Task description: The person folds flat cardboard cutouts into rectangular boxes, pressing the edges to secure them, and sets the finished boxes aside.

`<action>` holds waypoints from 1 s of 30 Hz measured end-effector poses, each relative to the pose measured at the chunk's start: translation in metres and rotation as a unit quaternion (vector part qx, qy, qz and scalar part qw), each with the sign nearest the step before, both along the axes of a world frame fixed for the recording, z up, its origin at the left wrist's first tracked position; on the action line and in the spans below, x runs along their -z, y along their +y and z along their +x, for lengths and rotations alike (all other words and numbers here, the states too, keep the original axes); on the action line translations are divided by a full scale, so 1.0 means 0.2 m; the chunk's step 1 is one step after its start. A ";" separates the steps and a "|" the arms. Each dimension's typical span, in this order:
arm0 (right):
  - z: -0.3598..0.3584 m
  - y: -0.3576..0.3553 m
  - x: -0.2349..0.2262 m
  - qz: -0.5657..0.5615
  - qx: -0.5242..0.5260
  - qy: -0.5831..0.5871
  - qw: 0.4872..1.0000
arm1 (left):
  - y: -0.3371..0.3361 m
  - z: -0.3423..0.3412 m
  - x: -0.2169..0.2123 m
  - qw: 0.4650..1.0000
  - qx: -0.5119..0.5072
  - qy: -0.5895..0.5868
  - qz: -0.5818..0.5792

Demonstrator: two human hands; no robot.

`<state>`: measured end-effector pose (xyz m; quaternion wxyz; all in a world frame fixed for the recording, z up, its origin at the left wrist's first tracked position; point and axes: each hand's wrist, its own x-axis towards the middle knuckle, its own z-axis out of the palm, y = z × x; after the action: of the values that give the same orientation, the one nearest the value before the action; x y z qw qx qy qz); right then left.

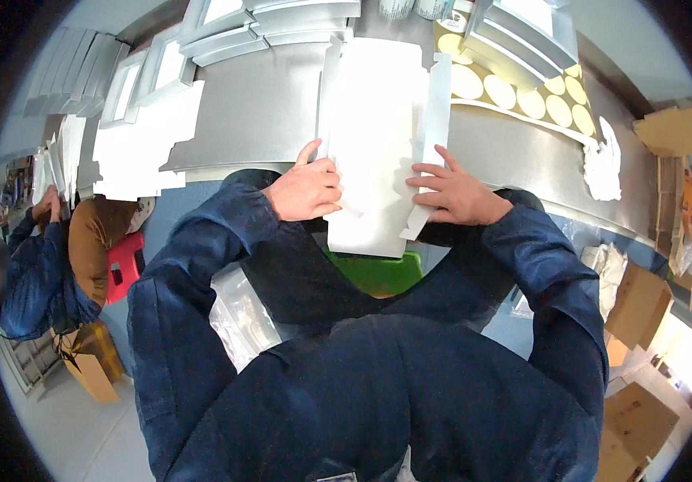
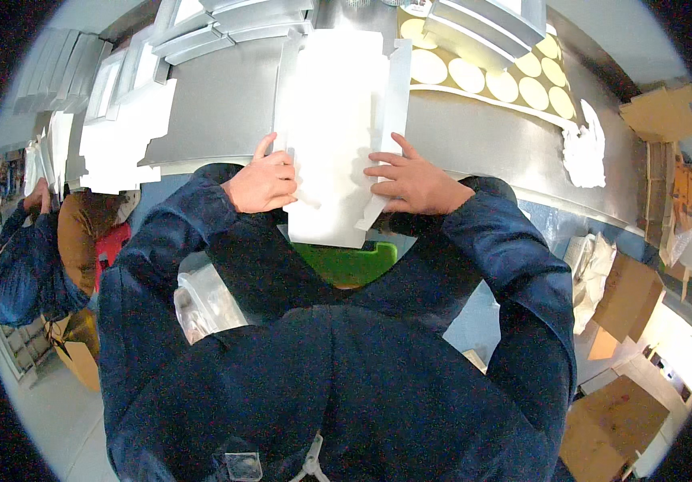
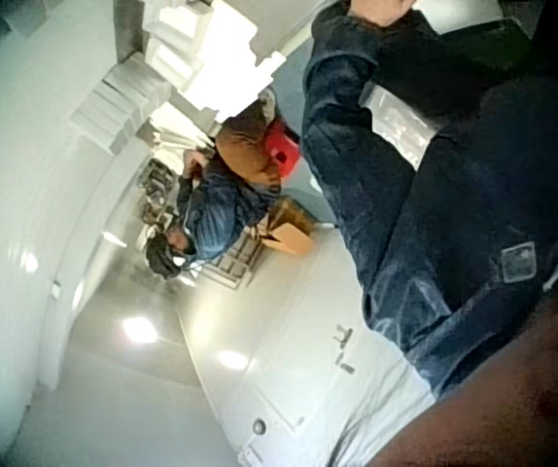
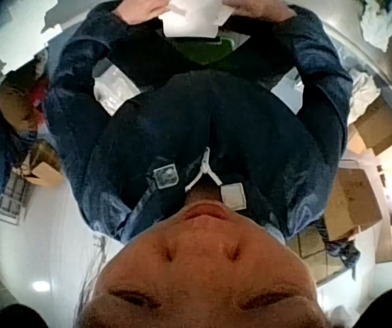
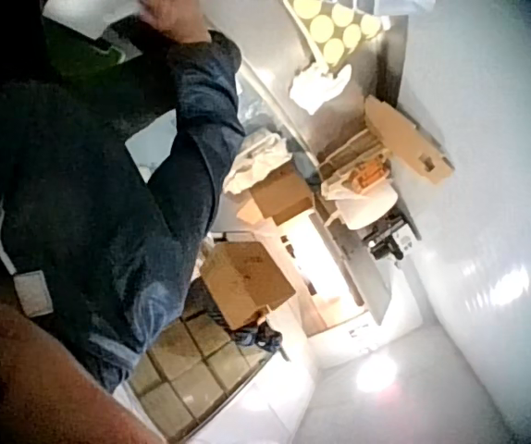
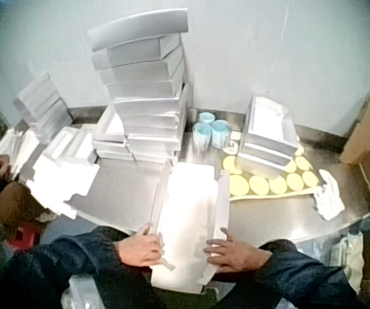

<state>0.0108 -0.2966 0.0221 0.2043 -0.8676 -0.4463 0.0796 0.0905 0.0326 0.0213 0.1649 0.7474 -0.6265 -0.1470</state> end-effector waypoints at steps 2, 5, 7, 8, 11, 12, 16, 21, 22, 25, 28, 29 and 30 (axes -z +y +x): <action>-0.03 0.01 0.06 0.009 0.015 0.007 1.000 | -0.02 -0.04 0.04 0.995 -0.091 -0.016 -0.021; -0.05 0.10 0.12 0.068 0.113 0.012 0.991 | -0.09 -0.10 0.06 0.984 -0.176 -0.039 -0.004; -0.05 0.20 0.11 0.078 0.228 -0.011 0.971 | -0.14 -0.13 0.05 0.978 -0.202 -0.055 -0.010; -0.06 0.24 0.10 0.077 0.227 -0.011 0.971 | -0.17 -0.14 0.05 0.972 -0.225 -0.071 -0.017; -0.05 0.30 0.07 0.058 0.250 -0.080 0.963 | -0.23 -0.16 0.06 0.962 -0.266 -0.056 0.011; -0.05 0.31 0.08 0.025 0.249 -0.078 0.965 | -0.24 -0.16 0.06 0.958 -0.278 -0.066 0.002; -0.04 0.32 0.12 0.016 0.238 -0.121 0.964 | -0.25 -0.16 0.08 0.954 -0.292 -0.072 -0.024; -0.03 0.35 0.09 -0.068 0.197 -0.147 0.967 | -0.21 -0.14 0.02 0.966 -0.243 -0.073 0.041; -0.04 0.34 0.08 -0.100 0.192 -0.147 0.965 | -0.20 -0.14 0.01 0.966 -0.243 -0.073 0.041; -0.06 0.33 0.07 -0.102 0.185 -0.142 0.967 | -0.17 -0.13 0.00 0.973 -0.216 -0.053 0.060; -0.07 0.33 0.07 -0.135 0.201 -0.144 0.959 | -0.15 -0.07 -0.03 0.975 -0.198 0.100 -0.019; -0.07 0.32 0.08 -0.137 0.204 -0.141 0.959 | -0.10 -0.03 -0.06 0.976 -0.173 0.127 -0.041; -0.07 0.31 0.10 -0.112 0.198 -0.134 0.964 | -0.04 0.00 -0.05 0.988 -0.130 0.081 -0.014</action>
<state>-0.0026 -0.2351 0.0030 0.0555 -0.9589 -0.2768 -0.0300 0.0915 0.0255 0.0315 0.2434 0.8060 -0.5104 -0.1750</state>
